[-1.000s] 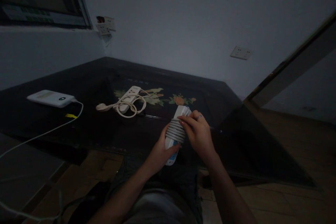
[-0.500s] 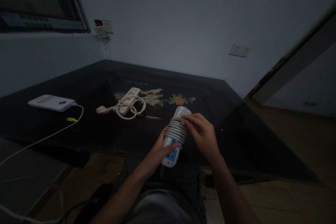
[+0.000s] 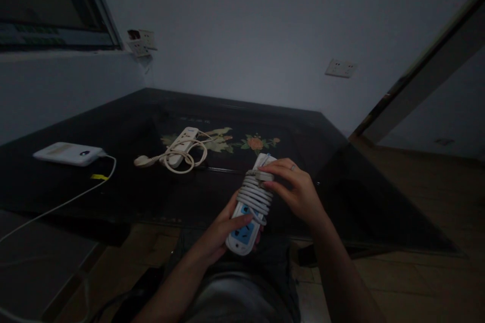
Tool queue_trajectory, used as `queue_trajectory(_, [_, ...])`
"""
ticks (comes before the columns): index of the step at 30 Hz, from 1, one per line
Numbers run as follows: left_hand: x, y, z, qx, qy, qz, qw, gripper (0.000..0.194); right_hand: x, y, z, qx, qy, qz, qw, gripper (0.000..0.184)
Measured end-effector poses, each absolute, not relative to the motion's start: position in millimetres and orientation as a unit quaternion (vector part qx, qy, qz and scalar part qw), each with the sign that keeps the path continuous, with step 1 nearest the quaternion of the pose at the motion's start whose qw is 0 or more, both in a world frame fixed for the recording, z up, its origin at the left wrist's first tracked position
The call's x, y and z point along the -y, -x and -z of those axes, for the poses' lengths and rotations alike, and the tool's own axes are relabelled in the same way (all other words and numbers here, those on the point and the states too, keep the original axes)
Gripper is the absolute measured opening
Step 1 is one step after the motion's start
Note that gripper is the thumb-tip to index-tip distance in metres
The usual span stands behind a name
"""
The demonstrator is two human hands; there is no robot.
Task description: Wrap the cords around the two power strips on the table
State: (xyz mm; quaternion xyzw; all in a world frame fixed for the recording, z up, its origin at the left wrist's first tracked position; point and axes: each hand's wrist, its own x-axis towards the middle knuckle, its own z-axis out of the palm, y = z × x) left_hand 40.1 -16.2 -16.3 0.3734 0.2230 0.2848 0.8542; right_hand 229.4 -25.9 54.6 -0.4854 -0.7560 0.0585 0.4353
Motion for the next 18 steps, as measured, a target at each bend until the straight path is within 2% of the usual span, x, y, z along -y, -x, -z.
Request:
queue_trajectory(5, [17.8, -39.4, 14.9, -0.229, -0.360, -0.288, 0.857, 0.071, 24.0, -233.9, -58.6, 0.764, 0.480, -0.071, 0.425, 0.022])
queue_trajectory(18, [17.2, -35.5, 14.7, -0.236, -0.365, -0.292, 0.852, 0.077, 29.1, -233.0, -53.3, 0.771, 0.460, -0.075, 0.433, 0.024])
